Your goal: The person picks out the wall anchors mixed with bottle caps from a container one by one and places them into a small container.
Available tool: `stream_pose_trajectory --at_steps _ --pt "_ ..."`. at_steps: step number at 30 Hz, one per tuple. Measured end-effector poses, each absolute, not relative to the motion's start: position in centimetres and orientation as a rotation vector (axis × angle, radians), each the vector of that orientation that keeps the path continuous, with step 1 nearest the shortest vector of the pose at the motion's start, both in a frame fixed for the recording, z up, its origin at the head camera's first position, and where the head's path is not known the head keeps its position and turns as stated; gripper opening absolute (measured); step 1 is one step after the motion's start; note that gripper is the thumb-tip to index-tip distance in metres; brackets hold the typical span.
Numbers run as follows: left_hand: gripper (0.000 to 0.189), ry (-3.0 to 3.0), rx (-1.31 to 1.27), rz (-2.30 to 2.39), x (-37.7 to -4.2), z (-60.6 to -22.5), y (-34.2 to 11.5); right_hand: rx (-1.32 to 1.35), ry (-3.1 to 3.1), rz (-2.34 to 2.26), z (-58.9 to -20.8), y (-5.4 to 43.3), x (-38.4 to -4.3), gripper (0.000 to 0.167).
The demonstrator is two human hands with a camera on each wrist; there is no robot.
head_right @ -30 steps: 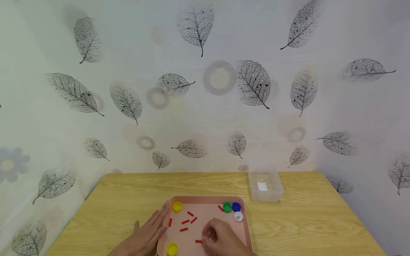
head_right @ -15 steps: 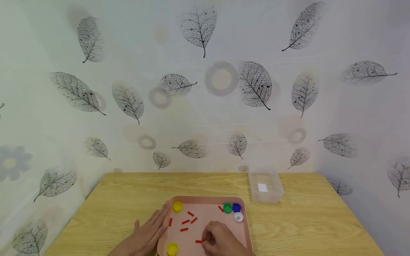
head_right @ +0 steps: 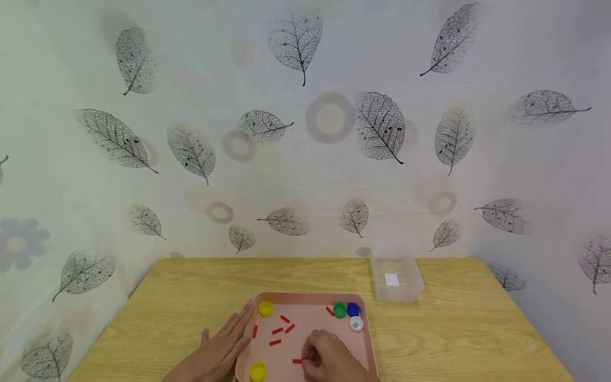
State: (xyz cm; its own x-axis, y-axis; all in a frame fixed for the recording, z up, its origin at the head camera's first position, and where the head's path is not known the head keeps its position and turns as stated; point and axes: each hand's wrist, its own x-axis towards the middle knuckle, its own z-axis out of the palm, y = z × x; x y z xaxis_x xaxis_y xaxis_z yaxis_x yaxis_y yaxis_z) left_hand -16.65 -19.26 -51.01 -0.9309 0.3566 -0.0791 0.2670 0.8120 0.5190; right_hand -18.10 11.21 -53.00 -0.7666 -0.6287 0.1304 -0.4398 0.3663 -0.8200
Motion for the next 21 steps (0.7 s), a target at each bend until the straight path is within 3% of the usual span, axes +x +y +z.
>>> stream_pose_trajectory --at_steps 13,21 --pt "0.062 2.846 0.524 0.803 -16.8 -52.0 -19.4 -0.728 2.329 -1.36 -52.5 11.1 -17.9 0.01" --pt "0.062 2.827 0.475 0.784 -16.9 -51.5 -19.2 -0.84 2.48 -1.353 -52.3 11.4 -18.0 0.011"
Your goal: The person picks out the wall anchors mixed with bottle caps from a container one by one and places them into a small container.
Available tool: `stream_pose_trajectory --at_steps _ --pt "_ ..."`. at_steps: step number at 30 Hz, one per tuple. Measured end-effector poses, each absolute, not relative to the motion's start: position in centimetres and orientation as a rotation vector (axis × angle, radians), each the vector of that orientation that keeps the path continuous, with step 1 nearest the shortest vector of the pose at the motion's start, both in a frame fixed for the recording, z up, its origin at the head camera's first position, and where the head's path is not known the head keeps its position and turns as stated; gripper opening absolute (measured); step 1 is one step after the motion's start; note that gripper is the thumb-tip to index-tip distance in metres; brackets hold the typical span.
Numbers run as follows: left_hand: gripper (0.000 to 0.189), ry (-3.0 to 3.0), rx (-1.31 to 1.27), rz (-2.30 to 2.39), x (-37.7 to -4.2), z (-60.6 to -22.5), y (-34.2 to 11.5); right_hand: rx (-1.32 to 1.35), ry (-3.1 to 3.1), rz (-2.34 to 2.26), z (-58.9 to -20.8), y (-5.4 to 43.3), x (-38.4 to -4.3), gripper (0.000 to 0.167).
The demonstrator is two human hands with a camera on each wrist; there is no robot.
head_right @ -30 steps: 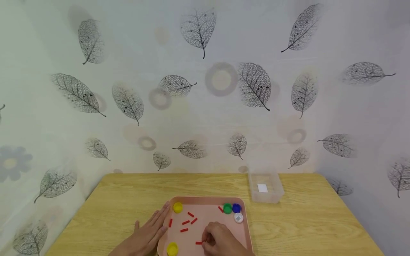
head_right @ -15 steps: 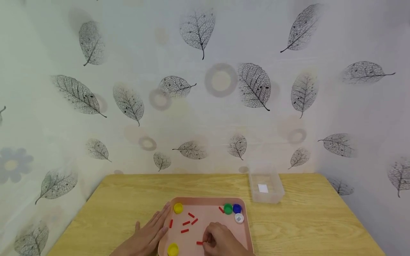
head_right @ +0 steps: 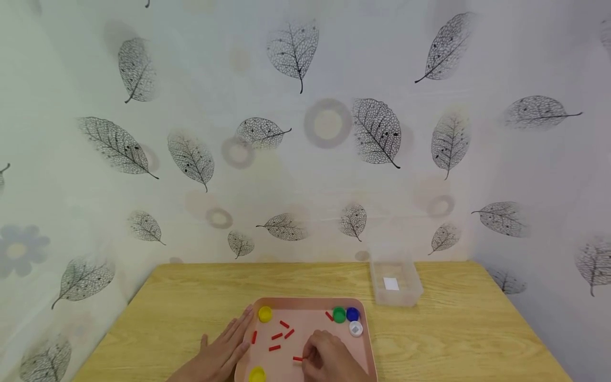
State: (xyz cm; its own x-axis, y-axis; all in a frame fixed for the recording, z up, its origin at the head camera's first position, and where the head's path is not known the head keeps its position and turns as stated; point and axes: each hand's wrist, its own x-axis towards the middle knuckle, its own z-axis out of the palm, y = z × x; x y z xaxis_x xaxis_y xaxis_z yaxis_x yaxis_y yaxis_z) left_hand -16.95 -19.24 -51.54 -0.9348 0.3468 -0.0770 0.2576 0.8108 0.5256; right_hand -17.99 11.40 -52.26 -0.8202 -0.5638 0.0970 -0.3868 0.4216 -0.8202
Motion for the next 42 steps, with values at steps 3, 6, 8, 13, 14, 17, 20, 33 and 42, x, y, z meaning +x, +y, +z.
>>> stream_pose_trajectory --at_steps 3,6,8,13,14,17,20,33,42 --pt "0.062 2.808 0.484 0.774 -16.9 -51.3 -19.1 -0.888 2.515 -1.385 -52.1 11.8 -18.0 0.011" --pt "0.063 2.802 0.486 0.779 -16.8 -51.1 -19.1 -1.004 2.585 -1.416 -52.0 12.2 -17.9 0.014" --pt "0.062 2.798 0.494 0.78 -16.9 -51.0 -19.1 -1.084 2.643 -1.441 -51.9 12.3 -17.8 0.017" --pt "0.062 2.802 0.495 0.779 -16.9 -51.0 -19.2 -1.245 2.767 -1.502 -51.6 12.5 -18.0 0.024" --pt "0.062 2.804 0.492 0.775 -16.9 -51.0 -19.2 -1.275 2.783 -1.509 -51.6 12.5 -18.0 0.025" --pt "0.063 2.808 0.475 0.766 -16.8 -51.1 -19.1 -1.354 2.875 -1.489 -51.3 12.7 -18.3 0.028" --pt "0.063 2.807 0.459 0.761 -16.7 -51.2 -19.1 -1.389 2.977 -1.437 -51.0 13.1 -18.5 0.03" --pt "0.062 2.802 0.498 0.775 -16.8 -50.8 -19.0 -1.263 3.008 -1.601 -49.4 14.5 -19.0 0.034" --pt "0.063 2.785 0.483 0.779 -16.8 -51.0 -19.1 -1.125 3.049 -1.575 -47.7 15.6 -19.5 0.034"
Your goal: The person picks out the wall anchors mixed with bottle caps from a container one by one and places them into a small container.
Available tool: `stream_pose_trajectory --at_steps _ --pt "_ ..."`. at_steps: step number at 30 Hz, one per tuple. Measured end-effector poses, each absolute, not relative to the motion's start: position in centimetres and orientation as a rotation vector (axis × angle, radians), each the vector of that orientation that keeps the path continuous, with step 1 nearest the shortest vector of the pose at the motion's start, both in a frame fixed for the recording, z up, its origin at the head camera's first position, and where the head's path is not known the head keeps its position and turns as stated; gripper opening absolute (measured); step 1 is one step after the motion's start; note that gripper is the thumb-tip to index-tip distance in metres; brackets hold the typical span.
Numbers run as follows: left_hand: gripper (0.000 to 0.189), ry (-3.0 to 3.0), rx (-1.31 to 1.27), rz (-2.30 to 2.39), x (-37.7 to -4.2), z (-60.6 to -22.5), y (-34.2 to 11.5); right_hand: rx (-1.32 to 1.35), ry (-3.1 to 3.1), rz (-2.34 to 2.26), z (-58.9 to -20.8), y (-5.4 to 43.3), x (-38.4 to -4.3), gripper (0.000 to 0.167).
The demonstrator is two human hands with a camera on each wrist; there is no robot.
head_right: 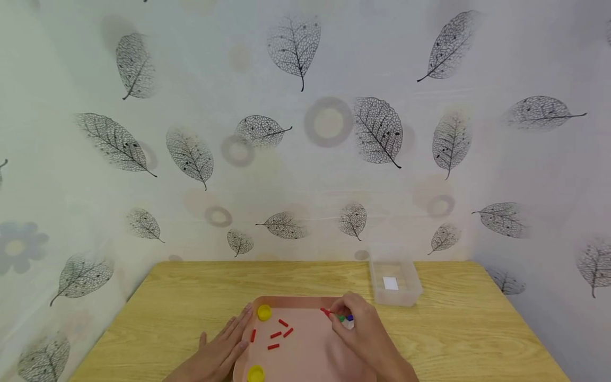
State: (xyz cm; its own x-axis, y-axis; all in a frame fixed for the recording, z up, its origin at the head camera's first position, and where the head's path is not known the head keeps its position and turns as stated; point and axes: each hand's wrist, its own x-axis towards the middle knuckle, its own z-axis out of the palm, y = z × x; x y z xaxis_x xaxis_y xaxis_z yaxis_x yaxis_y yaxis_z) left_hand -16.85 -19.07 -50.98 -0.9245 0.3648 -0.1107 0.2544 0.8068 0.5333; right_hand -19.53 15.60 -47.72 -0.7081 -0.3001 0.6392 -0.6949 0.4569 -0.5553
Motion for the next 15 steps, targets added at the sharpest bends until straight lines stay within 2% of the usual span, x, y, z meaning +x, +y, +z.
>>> stream_pose_trajectory --at_steps 15 --pt "0.063 2.796 0.494 0.777 -17.1 -51.5 -19.1 0.709 -2.237 1.009 -45.5 17.9 -20.9 0.033"
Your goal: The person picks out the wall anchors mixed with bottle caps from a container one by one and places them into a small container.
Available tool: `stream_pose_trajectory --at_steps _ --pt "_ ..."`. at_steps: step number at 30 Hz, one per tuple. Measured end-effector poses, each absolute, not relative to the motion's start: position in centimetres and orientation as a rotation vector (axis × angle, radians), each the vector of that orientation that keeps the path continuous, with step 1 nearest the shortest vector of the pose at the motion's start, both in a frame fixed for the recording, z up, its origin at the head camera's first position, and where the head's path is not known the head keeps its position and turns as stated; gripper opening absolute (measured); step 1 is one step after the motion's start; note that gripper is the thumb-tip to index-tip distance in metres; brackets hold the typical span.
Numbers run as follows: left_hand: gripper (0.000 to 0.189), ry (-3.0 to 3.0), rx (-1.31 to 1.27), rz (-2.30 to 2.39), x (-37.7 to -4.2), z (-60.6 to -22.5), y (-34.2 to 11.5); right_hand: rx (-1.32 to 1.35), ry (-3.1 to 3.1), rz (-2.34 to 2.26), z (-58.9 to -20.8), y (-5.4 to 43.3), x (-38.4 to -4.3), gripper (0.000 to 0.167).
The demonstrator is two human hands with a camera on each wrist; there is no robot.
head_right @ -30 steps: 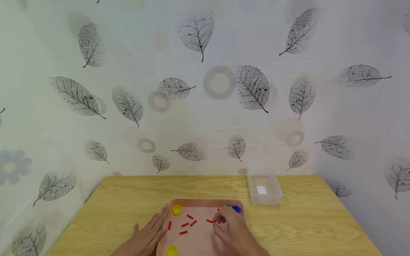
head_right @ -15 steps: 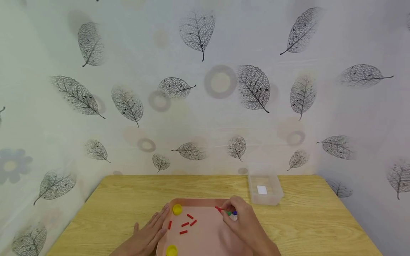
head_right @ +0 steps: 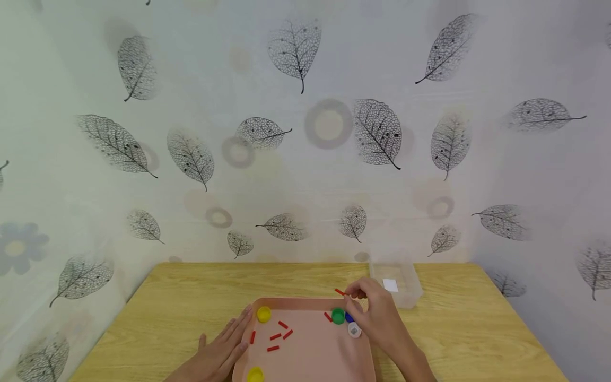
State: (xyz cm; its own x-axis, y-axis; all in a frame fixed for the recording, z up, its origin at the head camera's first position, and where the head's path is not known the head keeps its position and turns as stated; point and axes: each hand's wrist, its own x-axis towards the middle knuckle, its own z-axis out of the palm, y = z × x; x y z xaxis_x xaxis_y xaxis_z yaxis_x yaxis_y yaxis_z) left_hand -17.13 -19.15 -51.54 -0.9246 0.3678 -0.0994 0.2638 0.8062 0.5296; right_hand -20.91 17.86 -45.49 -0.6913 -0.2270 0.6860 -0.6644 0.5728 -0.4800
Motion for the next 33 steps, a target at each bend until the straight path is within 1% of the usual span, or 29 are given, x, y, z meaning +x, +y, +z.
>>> stream_pose_trajectory --at_steps 4,11,19,27,33 --pt "0.063 2.802 0.492 0.772 -17.1 -51.6 -19.1 0.671 -2.232 0.998 -45.2 18.5 -21.3 0.03" --pt "0.063 2.814 0.479 0.759 -17.1 -51.8 -19.2 0.601 -2.186 0.959 -45.1 19.9 -22.0 0.031" --pt "0.065 2.788 0.433 0.77 -17.0 -51.6 -19.3 0.532 -2.172 0.931 -46.0 21.3 -22.5 0.029" --pt "0.064 2.801 0.471 0.778 -17.2 -51.2 -19.2 0.384 -2.201 0.931 -46.4 23.3 -22.9 0.024" --pt "0.063 2.797 0.476 0.786 -17.2 -51.2 -19.1 0.327 -2.192 0.933 -47.0 24.4 -23.3 0.02"
